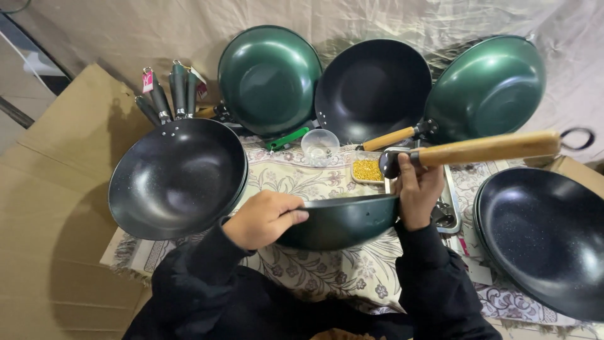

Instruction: Cleaning the interior of woks with a cloth and attaching wooden handles using a specialized fastening tool.

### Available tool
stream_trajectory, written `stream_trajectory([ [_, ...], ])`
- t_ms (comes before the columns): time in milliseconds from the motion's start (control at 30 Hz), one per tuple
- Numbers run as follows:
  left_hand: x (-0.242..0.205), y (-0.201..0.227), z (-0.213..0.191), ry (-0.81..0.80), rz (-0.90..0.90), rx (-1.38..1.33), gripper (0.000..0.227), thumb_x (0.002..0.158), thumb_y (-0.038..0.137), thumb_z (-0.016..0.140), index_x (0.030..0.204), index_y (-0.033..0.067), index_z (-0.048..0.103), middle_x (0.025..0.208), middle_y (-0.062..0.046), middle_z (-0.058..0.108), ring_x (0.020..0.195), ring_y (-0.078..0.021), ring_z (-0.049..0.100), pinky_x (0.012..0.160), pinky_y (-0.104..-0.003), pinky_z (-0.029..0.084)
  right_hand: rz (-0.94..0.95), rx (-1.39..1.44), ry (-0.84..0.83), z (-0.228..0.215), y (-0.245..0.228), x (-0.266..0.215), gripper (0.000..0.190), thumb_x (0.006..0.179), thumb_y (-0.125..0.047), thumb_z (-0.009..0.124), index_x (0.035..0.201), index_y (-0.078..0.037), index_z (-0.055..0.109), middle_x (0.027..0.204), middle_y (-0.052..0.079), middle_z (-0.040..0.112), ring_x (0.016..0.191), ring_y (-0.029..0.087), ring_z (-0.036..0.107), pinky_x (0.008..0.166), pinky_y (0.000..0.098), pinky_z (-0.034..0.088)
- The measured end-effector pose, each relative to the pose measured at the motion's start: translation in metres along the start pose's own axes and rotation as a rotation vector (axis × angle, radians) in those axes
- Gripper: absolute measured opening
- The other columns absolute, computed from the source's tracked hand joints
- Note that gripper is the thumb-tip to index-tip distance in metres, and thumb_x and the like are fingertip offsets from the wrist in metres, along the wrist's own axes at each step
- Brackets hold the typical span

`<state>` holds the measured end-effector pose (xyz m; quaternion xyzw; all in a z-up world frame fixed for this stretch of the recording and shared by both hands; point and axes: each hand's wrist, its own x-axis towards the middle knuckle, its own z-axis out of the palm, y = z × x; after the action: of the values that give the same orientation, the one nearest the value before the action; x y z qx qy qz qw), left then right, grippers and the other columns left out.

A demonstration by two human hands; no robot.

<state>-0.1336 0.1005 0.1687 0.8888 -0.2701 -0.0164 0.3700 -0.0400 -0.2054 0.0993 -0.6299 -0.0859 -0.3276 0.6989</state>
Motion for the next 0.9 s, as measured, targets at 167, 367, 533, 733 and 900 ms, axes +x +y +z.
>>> stream_trajectory([
  [167, 0.012, -0.004, 0.017, 0.284, -0.008, -0.023, 0.029, 0.097, 0.041, 0.065, 0.082, 0.0168, 0.072, 0.059, -0.005, 0.067, 0.061, -0.0258, 0.069, 0.061, -0.033, 0.054, -0.084, -0.312, -0.07, 0.009, -0.007, 0.017, 0.025, 0.101, -0.008, 0.074, 0.116, -0.001, 0.055, 0.066, 0.009, 0.062, 0.041, 0.02, 0.061, 0.035, 0.0307, 0.048],
  [367, 0.015, 0.017, 0.029, 0.598, 0.082, 0.224, 0.025, 0.095, 0.042, 0.069, 0.078, 0.0225, 0.07, 0.054, -0.001, 0.063, 0.055, -0.0246, 0.068, 0.053, -0.031, 0.053, -0.131, -0.371, -0.138, 0.05, -0.022, 0.011, 0.029, 0.097, -0.007, 0.077, 0.117, 0.0, 0.058, 0.082, 0.019, 0.07, 0.064, 0.031, 0.071, 0.056, 0.0397, 0.058],
  [533, 0.012, 0.012, 0.027, 0.701, 0.167, 0.297, 0.024, 0.099, 0.034, 0.065, 0.081, 0.0188, 0.069, 0.052, -0.004, 0.061, 0.052, -0.0274, 0.067, 0.054, -0.034, 0.054, -0.183, -0.334, -0.174, 0.065, -0.031, 0.011, 0.021, 0.101, -0.005, 0.073, 0.114, -0.001, 0.058, 0.074, 0.014, 0.069, 0.049, 0.022, 0.065, 0.048, 0.0314, 0.054],
  [733, 0.011, 0.017, 0.019, 0.679, 0.184, 0.307, 0.027, 0.1, 0.032, 0.064, 0.078, 0.0176, 0.068, 0.05, -0.005, 0.06, 0.05, -0.0273, 0.066, 0.052, -0.034, 0.054, -0.344, -0.178, -0.161, 0.065, -0.065, 0.018, 0.02, 0.103, -0.007, 0.071, 0.12, -0.003, 0.061, 0.085, 0.01, 0.065, 0.065, 0.018, 0.066, 0.062, 0.0304, 0.058],
  [900, 0.01, 0.014, 0.016, 0.699, 0.171, 0.293, 0.026, 0.1, 0.031, 0.063, 0.08, 0.0151, 0.068, 0.053, -0.01, 0.062, 0.053, -0.0332, 0.068, 0.052, -0.039, 0.054, -0.256, 0.01, -0.437, 0.057, -0.079, 0.01, 0.019, 0.094, -0.001, 0.075, 0.111, 0.002, 0.068, 0.096, 0.012, 0.069, 0.08, 0.018, 0.067, 0.078, 0.0358, 0.059],
])
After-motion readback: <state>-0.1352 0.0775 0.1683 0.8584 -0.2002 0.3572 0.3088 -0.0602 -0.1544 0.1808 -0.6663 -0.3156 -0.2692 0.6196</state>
